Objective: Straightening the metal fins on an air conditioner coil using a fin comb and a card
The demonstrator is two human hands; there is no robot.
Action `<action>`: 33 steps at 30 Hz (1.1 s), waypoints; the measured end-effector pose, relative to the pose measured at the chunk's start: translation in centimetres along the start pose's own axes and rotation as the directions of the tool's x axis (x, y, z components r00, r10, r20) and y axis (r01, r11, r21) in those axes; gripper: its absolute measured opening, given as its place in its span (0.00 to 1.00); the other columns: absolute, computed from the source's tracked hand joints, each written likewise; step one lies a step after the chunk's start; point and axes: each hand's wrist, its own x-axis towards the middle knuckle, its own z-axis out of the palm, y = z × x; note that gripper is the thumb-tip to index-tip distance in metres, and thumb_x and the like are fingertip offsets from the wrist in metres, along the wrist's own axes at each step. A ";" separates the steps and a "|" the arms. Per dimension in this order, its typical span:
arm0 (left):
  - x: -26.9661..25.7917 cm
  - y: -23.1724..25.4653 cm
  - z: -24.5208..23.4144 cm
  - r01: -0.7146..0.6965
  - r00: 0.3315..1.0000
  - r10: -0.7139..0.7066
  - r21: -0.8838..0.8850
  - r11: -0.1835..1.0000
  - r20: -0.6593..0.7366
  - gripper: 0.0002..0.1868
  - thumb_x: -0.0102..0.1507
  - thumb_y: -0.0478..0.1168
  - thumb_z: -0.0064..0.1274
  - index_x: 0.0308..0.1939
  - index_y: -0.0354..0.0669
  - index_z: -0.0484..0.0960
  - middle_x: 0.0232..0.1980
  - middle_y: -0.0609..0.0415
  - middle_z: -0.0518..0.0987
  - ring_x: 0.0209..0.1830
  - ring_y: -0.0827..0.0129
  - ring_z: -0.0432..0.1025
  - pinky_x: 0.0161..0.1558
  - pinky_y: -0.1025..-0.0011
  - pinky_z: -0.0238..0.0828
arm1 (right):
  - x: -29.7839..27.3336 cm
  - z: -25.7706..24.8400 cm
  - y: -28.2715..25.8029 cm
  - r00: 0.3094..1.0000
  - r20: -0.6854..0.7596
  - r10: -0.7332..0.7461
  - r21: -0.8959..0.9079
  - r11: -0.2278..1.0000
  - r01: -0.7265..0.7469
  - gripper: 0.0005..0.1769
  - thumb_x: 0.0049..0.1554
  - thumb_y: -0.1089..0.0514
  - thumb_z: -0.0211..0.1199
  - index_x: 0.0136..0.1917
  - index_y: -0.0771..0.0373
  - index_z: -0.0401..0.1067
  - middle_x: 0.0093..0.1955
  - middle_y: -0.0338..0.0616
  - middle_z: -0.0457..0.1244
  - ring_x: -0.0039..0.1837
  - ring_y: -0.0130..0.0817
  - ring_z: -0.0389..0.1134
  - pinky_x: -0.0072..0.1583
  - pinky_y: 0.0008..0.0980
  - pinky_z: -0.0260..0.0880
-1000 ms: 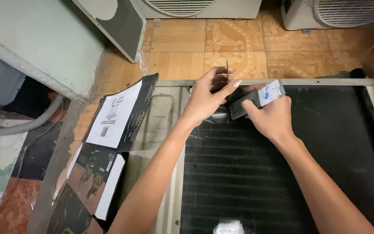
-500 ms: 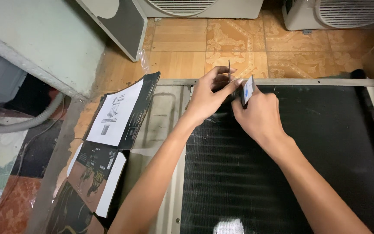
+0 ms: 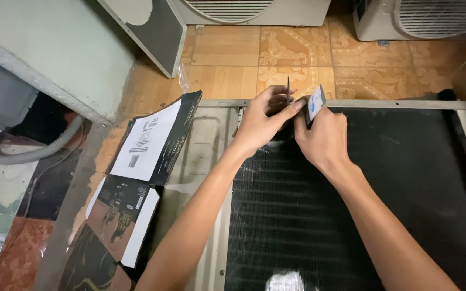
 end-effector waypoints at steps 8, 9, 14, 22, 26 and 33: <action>0.1 -0.2 0.1 0.017 1.000 -0.017 -0.010 1.000 -0.004 0.23 0.58 0.50 0.66 0.54 0.47 0.81 0.53 0.41 0.83 0.57 0.51 0.78 0.48 0.55 0.80 | -0.6 -0.2 -0.4 0.990 -0.067 -0.123 0.081 0.988 0.128 0.18 0.61 0.58 0.60 0.31 0.68 0.66 0.19 0.55 0.57 0.28 0.57 0.66 0.32 0.39 0.58; 0.2 -0.5 0.1 0.035 0.999 -0.035 -0.012 0.999 -0.003 0.22 0.58 0.50 0.66 0.54 0.49 0.82 0.53 0.43 0.83 0.57 0.53 0.78 0.44 0.56 0.82 | -0.7 -0.6 -1.0 0.989 -0.075 -0.125 0.128 0.983 0.133 0.17 0.61 0.58 0.61 0.32 0.69 0.69 0.20 0.54 0.58 0.27 0.52 0.67 0.33 0.38 0.59; -0.1 0.4 0.3 0.077 0.997 -0.077 -0.010 0.997 0.001 0.23 0.58 0.51 0.66 0.53 0.49 0.81 0.52 0.46 0.83 0.54 0.60 0.78 0.41 0.64 0.81 | -0.4 -0.6 0.9 0.977 -0.095 -0.192 0.254 0.944 0.210 0.07 0.60 0.62 0.62 0.48 0.67 0.78 0.29 0.65 0.62 0.39 0.60 0.71 0.37 0.43 0.64; 0.2 0.2 0.6 0.087 0.996 -0.088 0.028 0.996 0.014 0.22 0.57 0.50 0.66 0.53 0.50 0.82 0.52 0.46 0.84 0.55 0.56 0.78 0.42 0.54 0.82 | -0.3 0.0 2.5 0.981 -0.091 -0.169 0.363 0.912 0.190 0.10 0.60 0.64 0.63 0.55 0.60 0.79 0.31 0.57 0.67 0.38 0.47 0.74 0.40 0.44 0.70; 0.1 0.5 0.3 0.078 0.997 -0.078 0.032 0.996 0.011 0.23 0.58 0.50 0.66 0.55 0.49 0.81 0.52 0.46 0.83 0.54 0.58 0.77 0.43 0.52 0.81 | 0.3 -0.8 1.8 0.980 -0.167 -0.105 0.531 0.828 0.180 0.09 0.62 0.69 0.60 0.56 0.67 0.76 0.43 0.60 0.69 0.43 0.44 0.74 0.42 0.41 0.75; -0.1 1.2 0.2 0.070 0.996 -0.072 0.043 0.997 0.047 0.24 0.59 0.48 0.66 0.55 0.46 0.80 0.54 0.43 0.82 0.57 0.53 0.76 0.45 0.50 0.81 | 1.4 0.3 6.0 0.955 -0.242 0.169 0.720 0.692 0.060 0.07 0.65 0.68 0.57 0.56 0.74 0.71 0.42 0.60 0.66 0.31 0.47 0.72 0.31 0.34 0.77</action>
